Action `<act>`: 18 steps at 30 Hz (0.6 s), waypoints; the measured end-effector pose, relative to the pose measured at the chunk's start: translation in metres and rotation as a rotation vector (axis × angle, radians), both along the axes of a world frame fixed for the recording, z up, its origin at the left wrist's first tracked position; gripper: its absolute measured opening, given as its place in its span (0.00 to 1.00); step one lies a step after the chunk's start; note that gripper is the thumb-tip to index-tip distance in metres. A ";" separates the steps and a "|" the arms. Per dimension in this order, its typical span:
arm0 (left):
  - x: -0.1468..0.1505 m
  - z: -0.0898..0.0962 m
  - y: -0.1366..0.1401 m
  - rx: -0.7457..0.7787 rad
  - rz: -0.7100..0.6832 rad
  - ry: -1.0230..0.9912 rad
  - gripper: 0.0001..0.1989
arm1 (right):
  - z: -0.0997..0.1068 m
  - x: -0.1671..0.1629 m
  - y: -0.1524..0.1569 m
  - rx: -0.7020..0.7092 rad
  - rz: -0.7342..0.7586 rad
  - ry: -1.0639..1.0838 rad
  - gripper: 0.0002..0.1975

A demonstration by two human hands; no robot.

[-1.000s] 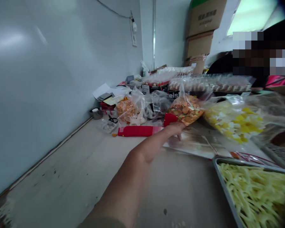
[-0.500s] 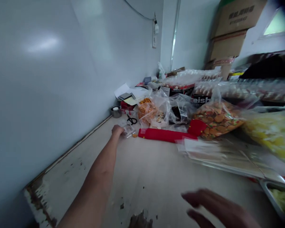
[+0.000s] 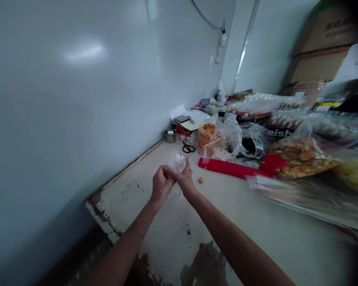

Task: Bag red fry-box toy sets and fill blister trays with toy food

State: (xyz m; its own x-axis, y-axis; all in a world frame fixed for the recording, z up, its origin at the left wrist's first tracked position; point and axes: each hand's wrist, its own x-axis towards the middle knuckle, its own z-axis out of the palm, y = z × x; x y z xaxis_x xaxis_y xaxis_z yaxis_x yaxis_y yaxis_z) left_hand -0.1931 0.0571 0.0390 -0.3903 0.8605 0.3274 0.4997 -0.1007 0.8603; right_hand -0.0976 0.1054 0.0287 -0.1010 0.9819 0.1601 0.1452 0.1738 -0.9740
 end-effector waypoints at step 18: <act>-0.076 -0.003 -0.114 -0.305 -0.278 -0.642 0.11 | -0.008 -0.032 -0.107 0.198 0.136 0.087 0.60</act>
State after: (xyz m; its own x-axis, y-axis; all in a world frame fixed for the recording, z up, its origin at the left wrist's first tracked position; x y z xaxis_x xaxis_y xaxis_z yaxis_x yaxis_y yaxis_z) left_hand -0.2692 -0.0569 0.0357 -0.1791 0.9709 -0.1588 -0.1167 0.1393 0.9834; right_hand -0.1295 -0.0020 0.0205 -0.2073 0.9090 0.3617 0.0244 0.3744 -0.9269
